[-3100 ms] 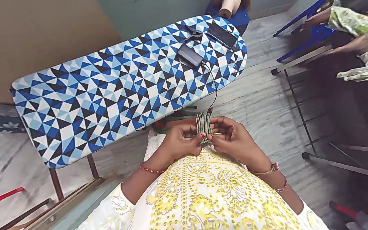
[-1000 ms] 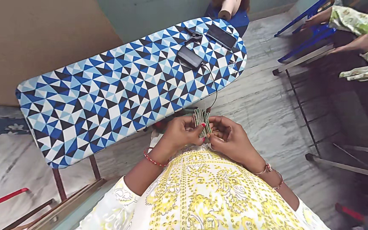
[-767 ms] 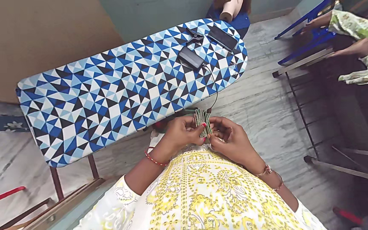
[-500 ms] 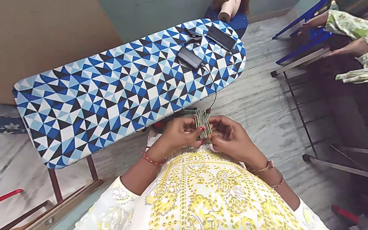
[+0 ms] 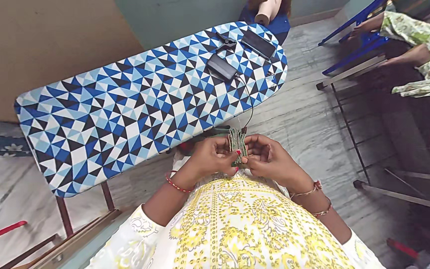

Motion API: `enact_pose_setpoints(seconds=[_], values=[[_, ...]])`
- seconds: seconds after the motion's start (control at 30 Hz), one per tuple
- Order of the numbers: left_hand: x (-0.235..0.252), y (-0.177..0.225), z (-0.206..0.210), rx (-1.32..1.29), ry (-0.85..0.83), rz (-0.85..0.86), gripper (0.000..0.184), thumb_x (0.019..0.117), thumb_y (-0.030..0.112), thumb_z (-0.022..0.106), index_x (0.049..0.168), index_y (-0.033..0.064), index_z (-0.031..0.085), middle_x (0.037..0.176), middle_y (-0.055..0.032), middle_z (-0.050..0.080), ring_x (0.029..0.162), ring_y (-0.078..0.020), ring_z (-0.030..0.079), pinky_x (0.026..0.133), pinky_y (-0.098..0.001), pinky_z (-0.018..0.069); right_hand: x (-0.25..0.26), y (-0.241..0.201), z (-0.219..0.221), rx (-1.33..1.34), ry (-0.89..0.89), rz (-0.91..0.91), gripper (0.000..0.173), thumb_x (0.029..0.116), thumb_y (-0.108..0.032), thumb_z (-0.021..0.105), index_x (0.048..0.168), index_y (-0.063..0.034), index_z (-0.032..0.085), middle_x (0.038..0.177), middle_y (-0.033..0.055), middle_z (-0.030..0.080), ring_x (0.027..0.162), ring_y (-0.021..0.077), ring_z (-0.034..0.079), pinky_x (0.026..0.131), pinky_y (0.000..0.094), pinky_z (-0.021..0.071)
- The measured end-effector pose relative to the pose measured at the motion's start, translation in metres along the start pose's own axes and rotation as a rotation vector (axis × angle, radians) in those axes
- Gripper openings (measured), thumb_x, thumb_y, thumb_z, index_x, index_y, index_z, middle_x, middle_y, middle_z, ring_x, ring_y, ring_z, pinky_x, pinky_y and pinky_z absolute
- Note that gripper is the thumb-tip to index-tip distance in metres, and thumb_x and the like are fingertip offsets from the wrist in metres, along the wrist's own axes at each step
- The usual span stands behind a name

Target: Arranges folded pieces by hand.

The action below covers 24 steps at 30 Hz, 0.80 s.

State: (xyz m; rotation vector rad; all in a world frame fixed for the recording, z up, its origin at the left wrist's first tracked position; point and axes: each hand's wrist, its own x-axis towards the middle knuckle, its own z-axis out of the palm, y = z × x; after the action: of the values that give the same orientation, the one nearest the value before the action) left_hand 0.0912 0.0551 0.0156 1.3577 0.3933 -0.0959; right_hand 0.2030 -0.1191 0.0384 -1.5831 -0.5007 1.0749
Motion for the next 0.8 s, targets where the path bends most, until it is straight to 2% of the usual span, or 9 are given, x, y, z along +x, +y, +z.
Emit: enact_pose_setpoints(seconds=[0.13,0.37,0.8], values=[[0.0003,-0.0030,-0.0009,0.015,-0.014,0.008,0.021,0.0800,0.007,0.076,0.099,0.0042,0.068,0.086,0.0090,0.071,0.077,0.0040,0.066,0.072,-0.0149,0.0569,-0.0004,0.0008,-0.0012,0.034,-0.014,0.003,0.035,0.0861,-0.006,0.070,0.118,-0.0019,0.057,0.100,-0.0018,0.066,0.082,0.0026,0.068,0.070,0.0179,0.0586],[-0.0018,-0.0018,-0.0002,0.000,-0.017,0.027,0.020,0.0815,0.004,0.074,0.100,0.0037,0.068,0.088,0.0089,0.071,0.080,0.0040,0.067,0.076,-0.0151,0.0572,-0.0014,-0.0007,-0.0017,0.043,-0.023,0.007,0.042,0.0810,-0.003,0.073,0.119,-0.0006,0.056,0.101,-0.0005,0.066,0.084,0.0036,0.069,0.074,0.0189,0.0600],[-0.0022,-0.0038,-0.0002,0.023,-0.039,0.041,0.020,0.0807,0.005,0.074,0.100,0.0048,0.068,0.089,0.0096,0.071,0.080,0.0041,0.067,0.076,-0.0155,0.0573,-0.0023,-0.0027,-0.0047,-0.017,-0.047,0.031,0.042,0.0831,-0.007,0.075,0.120,-0.0022,0.055,0.100,-0.0008,0.065,0.082,0.0032,0.068,0.069,0.0177,0.0589]])
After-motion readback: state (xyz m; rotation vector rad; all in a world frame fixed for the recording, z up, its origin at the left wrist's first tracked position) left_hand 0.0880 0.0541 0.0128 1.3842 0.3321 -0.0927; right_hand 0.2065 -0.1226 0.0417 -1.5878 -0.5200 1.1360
